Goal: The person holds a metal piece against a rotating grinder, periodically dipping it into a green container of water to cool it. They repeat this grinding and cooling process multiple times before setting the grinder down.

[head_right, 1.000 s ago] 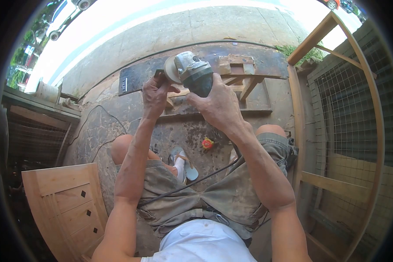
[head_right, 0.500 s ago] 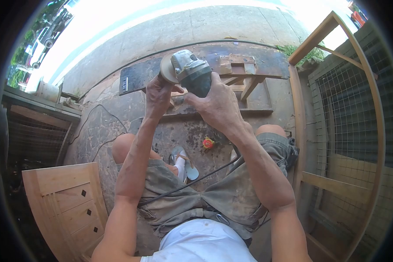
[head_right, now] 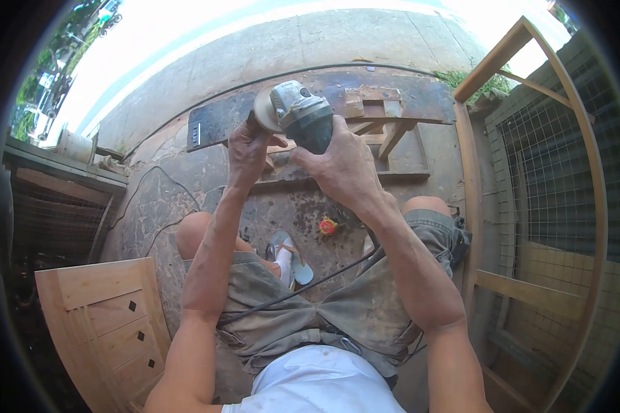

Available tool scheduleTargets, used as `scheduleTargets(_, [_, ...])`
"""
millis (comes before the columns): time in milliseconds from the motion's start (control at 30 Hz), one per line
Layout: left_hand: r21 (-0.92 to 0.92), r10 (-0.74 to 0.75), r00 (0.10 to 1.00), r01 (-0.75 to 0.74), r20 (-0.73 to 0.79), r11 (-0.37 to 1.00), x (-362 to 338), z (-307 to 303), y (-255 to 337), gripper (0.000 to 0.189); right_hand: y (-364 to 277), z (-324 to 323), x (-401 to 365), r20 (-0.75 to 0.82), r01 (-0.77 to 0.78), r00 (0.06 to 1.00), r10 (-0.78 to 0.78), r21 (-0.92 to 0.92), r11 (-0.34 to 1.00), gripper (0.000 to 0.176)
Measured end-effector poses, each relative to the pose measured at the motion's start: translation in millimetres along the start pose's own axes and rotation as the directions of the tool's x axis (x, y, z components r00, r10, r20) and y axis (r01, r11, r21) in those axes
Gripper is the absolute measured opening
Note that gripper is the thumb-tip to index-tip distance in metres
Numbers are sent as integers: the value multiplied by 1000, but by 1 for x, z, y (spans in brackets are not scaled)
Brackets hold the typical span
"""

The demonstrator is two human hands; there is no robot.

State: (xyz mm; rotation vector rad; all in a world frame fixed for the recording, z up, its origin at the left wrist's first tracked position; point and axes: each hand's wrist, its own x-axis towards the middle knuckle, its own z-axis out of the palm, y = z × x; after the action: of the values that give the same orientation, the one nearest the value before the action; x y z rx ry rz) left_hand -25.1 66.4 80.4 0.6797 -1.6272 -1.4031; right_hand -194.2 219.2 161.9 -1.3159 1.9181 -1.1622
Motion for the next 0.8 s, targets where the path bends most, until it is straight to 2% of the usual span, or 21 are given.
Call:
scheduleTargets(233, [14, 0, 1000, 0, 1, 1000, 3, -7, 0, 26, 1, -5, 0, -1, -36, 999, 36, -31, 999, 67])
scheduleTargets(333, [-16, -9, 999, 8, -46, 1000, 2, -4, 9, 21, -1, -9, 0, 1, -74, 997, 74, -50, 996, 68])
scheduleTargets(433, [51, -40, 996, 43, -76, 998, 0, -8, 19, 24, 4, -12, 2, -25, -82, 996, 81, -64, 995, 69])
scheduleTargets(533, [-45, -112, 985, 107, -132, 993, 1, -15, 25, 27, 6, -18, 5, -34, -140, 990, 137, -121, 983, 67])
scheduleTargets(633, [-207, -152, 983, 129, -99, 970, 4, -26, 22, 36, 23, -18, 11, -121, -108, 988, 100, -65, 992, 65])
scheduleTargets(800, [-529, -235, 968, 248, 94, 811, 7, -40, 13, 48, 21, -27, 12, -211, -19, 976, 51, 154, 988, 55])
